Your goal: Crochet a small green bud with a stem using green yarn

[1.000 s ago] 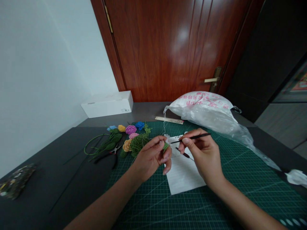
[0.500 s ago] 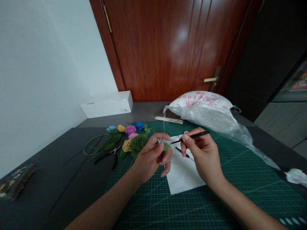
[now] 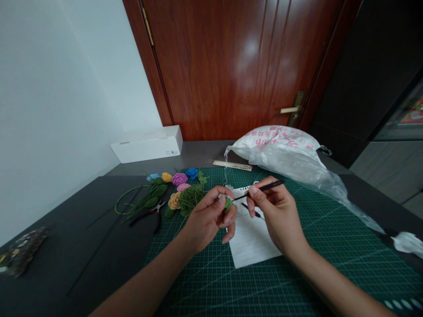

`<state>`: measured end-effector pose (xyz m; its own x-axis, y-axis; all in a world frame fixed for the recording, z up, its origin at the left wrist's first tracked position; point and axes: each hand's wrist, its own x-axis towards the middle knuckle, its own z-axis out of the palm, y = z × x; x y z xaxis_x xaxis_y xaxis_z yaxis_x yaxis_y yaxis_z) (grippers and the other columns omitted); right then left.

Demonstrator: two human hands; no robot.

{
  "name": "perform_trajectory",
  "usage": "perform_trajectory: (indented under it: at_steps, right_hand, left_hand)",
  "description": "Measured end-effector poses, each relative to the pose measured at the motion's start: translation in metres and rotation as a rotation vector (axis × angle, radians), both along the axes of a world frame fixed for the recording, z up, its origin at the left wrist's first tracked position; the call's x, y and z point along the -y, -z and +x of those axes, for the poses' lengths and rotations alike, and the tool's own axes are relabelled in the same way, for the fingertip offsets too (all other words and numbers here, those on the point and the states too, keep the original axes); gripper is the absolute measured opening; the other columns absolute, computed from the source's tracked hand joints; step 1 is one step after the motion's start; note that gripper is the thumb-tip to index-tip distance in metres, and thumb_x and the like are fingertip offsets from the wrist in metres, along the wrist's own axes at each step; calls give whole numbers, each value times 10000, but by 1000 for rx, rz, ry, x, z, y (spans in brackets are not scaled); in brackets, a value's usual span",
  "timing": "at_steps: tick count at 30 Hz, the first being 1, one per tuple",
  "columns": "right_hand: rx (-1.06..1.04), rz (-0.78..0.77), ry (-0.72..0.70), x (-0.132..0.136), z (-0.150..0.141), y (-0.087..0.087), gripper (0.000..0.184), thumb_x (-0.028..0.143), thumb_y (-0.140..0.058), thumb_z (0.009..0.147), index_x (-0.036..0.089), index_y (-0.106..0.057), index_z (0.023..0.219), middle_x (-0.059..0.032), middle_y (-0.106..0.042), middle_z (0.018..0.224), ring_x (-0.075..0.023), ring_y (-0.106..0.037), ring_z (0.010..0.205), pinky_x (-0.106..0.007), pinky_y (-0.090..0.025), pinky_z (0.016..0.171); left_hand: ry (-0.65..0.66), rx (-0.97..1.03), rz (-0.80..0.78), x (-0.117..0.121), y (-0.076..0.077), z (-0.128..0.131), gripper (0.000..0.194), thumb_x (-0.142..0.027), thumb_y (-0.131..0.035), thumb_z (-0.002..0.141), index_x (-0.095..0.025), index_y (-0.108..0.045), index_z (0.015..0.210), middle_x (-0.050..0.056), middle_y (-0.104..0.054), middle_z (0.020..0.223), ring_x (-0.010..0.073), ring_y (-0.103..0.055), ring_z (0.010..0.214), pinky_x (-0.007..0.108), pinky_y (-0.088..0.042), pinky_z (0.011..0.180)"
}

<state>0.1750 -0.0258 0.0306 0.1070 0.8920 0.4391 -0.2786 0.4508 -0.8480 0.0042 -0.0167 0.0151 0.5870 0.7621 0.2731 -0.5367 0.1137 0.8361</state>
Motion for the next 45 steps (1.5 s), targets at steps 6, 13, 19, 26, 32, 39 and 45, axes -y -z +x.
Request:
perform_trajectory:
  at_steps: [6, 13, 19, 26, 32, 39, 45]
  right_hand:
    - [4, -4, -24, 3, -1, -2, 161, 273, -742, 911, 213, -607, 847, 70, -653, 558, -70, -590, 464, -178, -453, 502]
    - [8, -52, -186, -2, 1, -2, 214, 309, -767, 889, 211, -588, 828, 78, -634, 527, -69, -556, 427, -187, -431, 485]
    - [14, -52, -216, -3, -1, 2, 244, 352, -781, 876, 213, -587, 825, 73, -639, 537, -72, -561, 431, -194, -442, 487]
    - [-12, -105, -264, -9, -2, 6, 312, 413, -812, 832, 221, -565, 822, 82, -601, 536, -79, -522, 425, -205, -420, 455]
    - [33, -69, -214, -9, -5, 7, 304, 453, -761, 871, 223, -568, 826, 52, -621, 591, -104, -543, 478, -235, -449, 489]
    - [6, -14, -78, -7, 1, 1, 240, 413, -721, 915, 219, -601, 839, 43, -620, 593, -118, -555, 499, -245, -439, 486]
    - [-26, 76, -7, -7, 9, -2, 148, 331, -699, 943, 225, -614, 885, 33, -669, 699, -97, -577, 523, -228, -461, 497]
  left_hand:
    - [10, -3, -12, 3, -1, 0, 177, -319, -407, 1056, -222, -550, 1093, -47, -403, 636, 98, -336, 502, 160, -423, 409]
    - [45, 17, -32, 7, -4, 3, 136, -320, -474, 1043, -215, -551, 1082, -35, -456, 657, 87, -279, 522, 129, -391, 406]
    - [50, 44, -5, 8, -2, 4, 83, -285, -481, 1045, -231, -511, 1101, 92, -672, 950, 71, -286, 538, 113, -369, 404]
    - [25, 7, -18, 10, 3, 4, 53, -283, -490, 1040, -253, -498, 1083, 39, -631, 845, 75, -275, 538, 99, -345, 404]
    - [-12, 4, -46, 9, -4, 7, 127, -323, -496, 1032, -219, -545, 978, 3, -545, 736, 80, -262, 515, 121, -352, 396]
    - [-29, 15, -132, 8, -6, 3, 137, -350, -508, 1025, -226, -557, 998, -54, -379, 611, 102, -276, 502, 144, -363, 407]
    - [-26, 36, -153, 4, -4, 1, 123, -320, -491, 1028, -222, -561, 1003, -49, -385, 603, 108, -287, 501, 148, -364, 404]
